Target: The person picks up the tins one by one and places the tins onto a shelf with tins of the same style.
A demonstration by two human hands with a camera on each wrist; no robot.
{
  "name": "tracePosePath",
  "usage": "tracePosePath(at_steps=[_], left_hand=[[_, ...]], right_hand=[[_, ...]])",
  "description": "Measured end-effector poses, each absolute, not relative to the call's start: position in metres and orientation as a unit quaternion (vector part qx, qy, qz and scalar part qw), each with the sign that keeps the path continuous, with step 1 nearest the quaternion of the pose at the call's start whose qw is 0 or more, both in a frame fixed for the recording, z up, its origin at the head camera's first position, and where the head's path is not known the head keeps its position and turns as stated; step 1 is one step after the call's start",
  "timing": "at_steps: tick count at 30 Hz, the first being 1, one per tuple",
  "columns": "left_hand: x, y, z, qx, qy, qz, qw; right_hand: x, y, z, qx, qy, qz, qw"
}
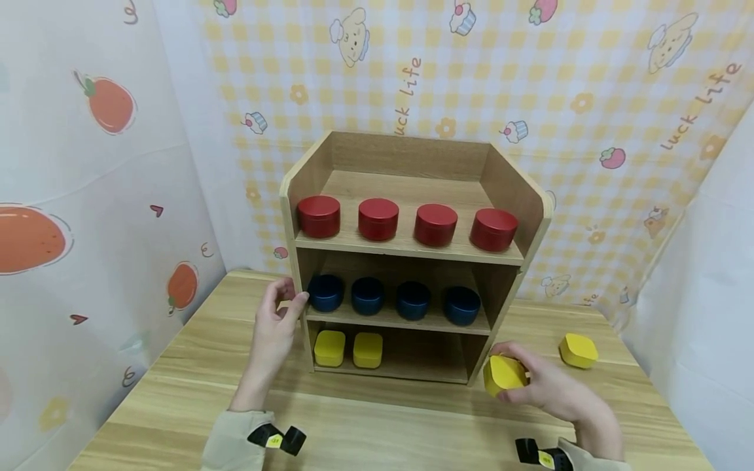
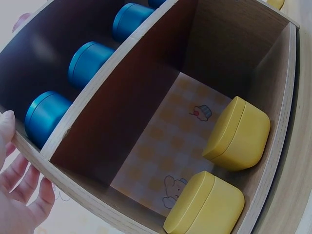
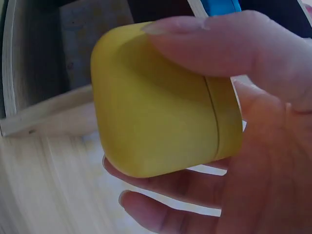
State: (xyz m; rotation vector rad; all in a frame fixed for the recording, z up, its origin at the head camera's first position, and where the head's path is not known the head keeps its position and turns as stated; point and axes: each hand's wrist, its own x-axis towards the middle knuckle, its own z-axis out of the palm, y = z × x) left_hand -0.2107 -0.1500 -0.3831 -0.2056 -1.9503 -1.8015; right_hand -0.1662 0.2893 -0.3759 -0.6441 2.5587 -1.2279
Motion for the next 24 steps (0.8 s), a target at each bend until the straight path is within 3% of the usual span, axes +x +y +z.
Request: tracePosePath(at_steps=[24], left_hand=[[-0.210,-0.150,-0.382,-0.076,-0.712,-0.656,0.237]], right_hand=[[-0.182,0.211,-0.383,-0.266,0.899,-0.324,0.128]])
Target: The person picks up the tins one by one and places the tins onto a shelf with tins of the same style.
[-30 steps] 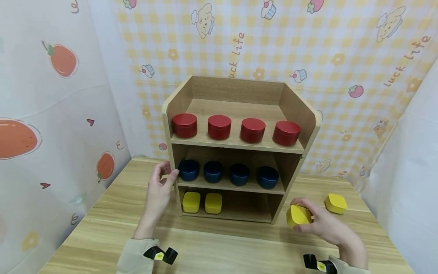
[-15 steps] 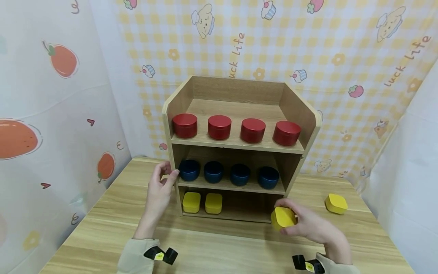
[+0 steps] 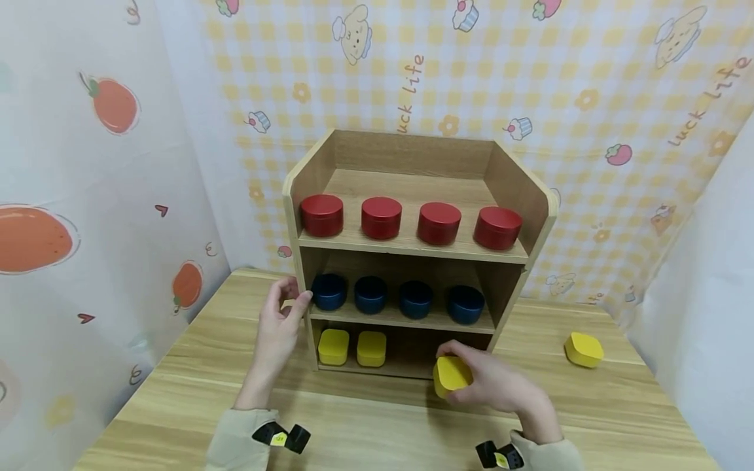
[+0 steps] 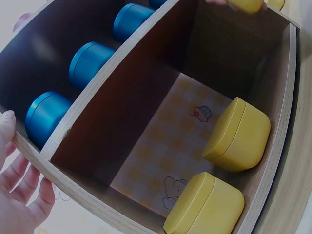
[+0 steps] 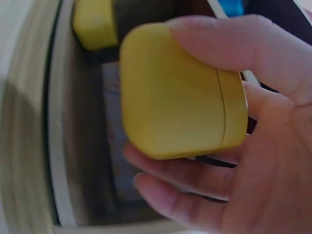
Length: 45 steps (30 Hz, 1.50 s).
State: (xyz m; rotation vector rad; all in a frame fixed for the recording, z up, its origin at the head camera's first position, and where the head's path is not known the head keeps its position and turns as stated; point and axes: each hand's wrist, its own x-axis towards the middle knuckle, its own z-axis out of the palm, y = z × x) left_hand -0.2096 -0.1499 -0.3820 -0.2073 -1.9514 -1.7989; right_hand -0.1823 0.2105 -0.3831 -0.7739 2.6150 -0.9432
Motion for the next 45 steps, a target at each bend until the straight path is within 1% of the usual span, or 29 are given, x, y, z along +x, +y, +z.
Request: tracePosePath(at_steps=[3,7,9,15,21,27,34,45], left_hand=[[-0.211,-0.148,-0.382,-0.076,-0.711,-0.659,0.236],[-0.211,-0.148,-0.382,-0.068,-0.711,-0.659,0.237],[-0.211,-0.149,-0.383,-0.063,-0.713,-0.657,0.236],[-0.212,-0.148,-0.383,-0.069,-0.710,-0.659,0.239],[-0.212,-0.148,-0.382,-0.071,-0.714,-0.654,0.239],[-0.211,-0.148,-0.383,-0.070,-0.711,-0.659,0.235],[-0.211,-0.149,-0.383,-0.075,-0.710,-0.659,0.236],[-0.211,-0.149,-0.383,-0.073,-0.710,-0.659,0.238]], right_hand=[[-0.188,0.200,-0.390,-0.284,0.895,-0.324,0.115],[-0.198,0.188,-0.403,-0.291,0.888,-0.335,0.121],[-0.203,0.184,-0.409,-0.287,0.887,-0.339,0.123],[-0.218,0.173,-0.422,-0.266,0.894,-0.347,0.095],[-0.229,0.167,-0.433,-0.253,0.905,-0.331,0.083],[-0.234,0.162,-0.439,-0.244,0.909,-0.331,0.071],[-0.238,0.154,-0.440,-0.221,0.907,-0.348,0.083],[-0.239,0.149,-0.442,-0.204,0.911,-0.351,0.074]])
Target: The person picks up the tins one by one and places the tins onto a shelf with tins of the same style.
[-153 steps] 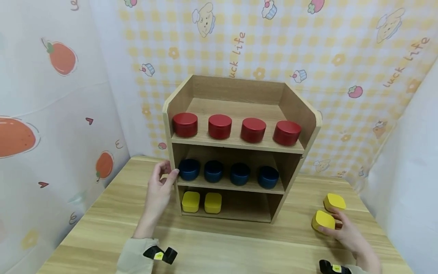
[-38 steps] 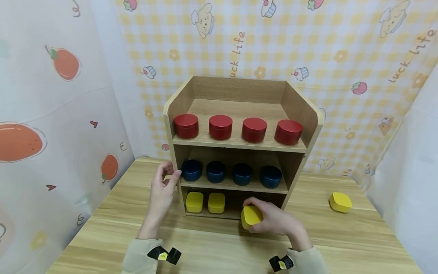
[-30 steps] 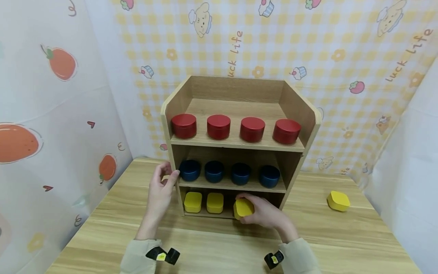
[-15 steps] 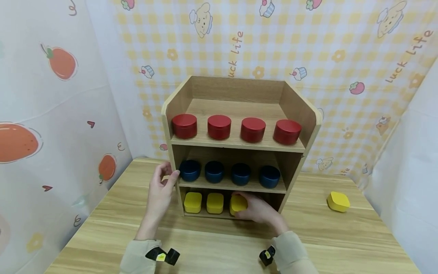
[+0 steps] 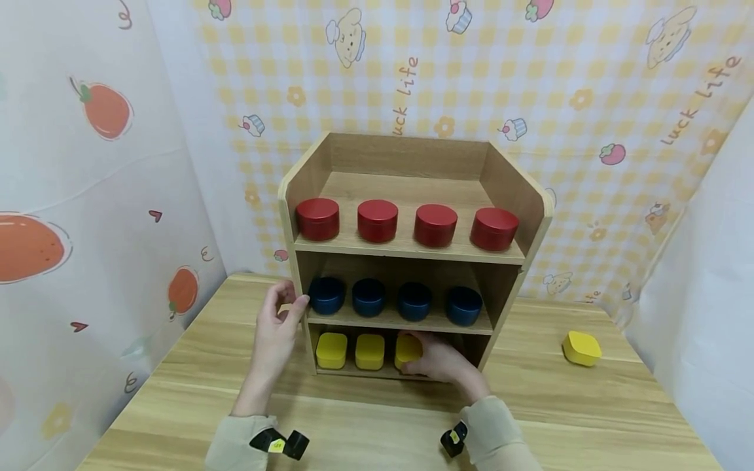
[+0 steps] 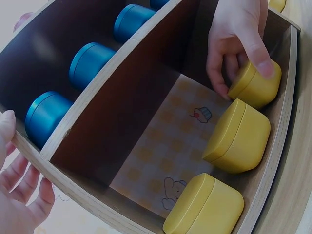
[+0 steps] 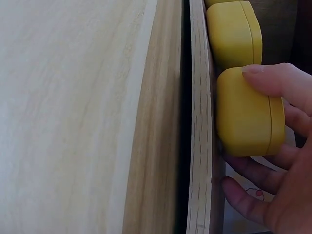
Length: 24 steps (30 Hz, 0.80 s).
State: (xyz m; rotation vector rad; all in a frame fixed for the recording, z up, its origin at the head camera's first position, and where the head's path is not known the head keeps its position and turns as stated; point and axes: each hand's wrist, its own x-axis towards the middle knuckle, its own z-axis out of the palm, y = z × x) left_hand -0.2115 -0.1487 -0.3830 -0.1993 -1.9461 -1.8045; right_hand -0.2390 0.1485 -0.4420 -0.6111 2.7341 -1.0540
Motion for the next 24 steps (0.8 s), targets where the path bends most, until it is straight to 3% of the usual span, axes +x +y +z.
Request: tracePosePath(at_steps=[24], left_hand=[[-0.2109,-0.1492,-0.3837,-0.074,-0.709,-0.659,0.238]], right_hand=[[-0.2379,0.1486,-0.4434,-0.190,0.911,-0.354,0.093]])
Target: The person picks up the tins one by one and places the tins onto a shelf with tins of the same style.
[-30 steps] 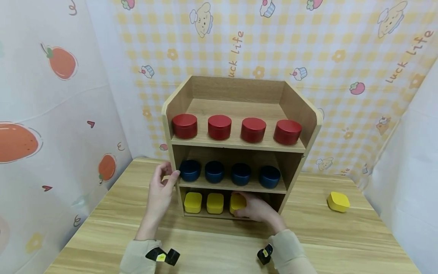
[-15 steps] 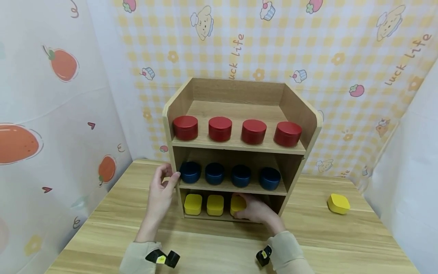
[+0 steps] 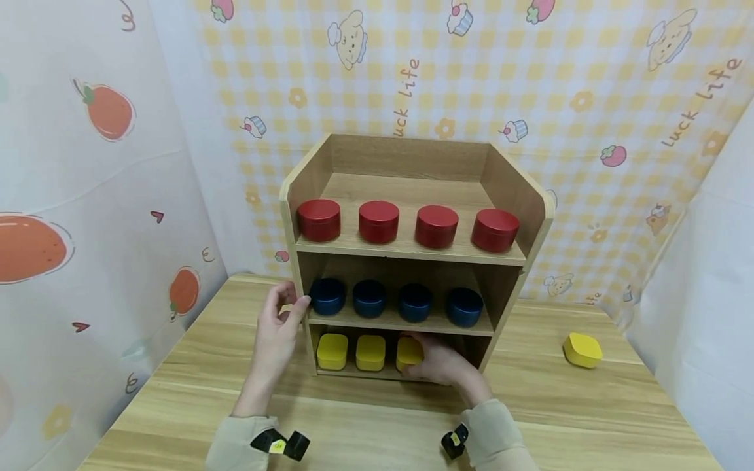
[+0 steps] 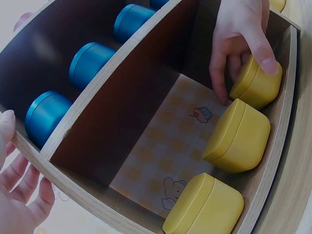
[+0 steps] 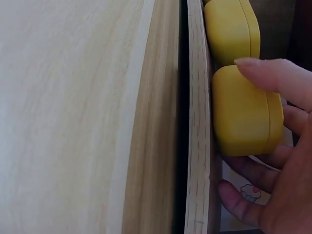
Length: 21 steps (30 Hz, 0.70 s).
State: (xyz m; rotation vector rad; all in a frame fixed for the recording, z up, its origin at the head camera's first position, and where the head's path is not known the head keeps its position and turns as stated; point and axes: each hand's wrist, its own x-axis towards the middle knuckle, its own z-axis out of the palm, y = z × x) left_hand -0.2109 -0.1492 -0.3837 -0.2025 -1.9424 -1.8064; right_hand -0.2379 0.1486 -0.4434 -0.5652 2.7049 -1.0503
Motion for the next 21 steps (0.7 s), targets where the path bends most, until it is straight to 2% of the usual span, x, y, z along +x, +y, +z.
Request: tracePosePath(at_steps=[8,21], left_hand=[[-0.211,-0.149,-0.383,-0.081,-0.704,-0.663,0.241],[-0.212,-0.150,-0.385,-0.071,-0.709,-0.659,0.240]], right_hand=[[-0.227,0.152,-0.437,-0.176,0.922,-0.328,0.105],[-0.195,0.172,-0.409,-0.237,0.936,-0.257,0.037]])
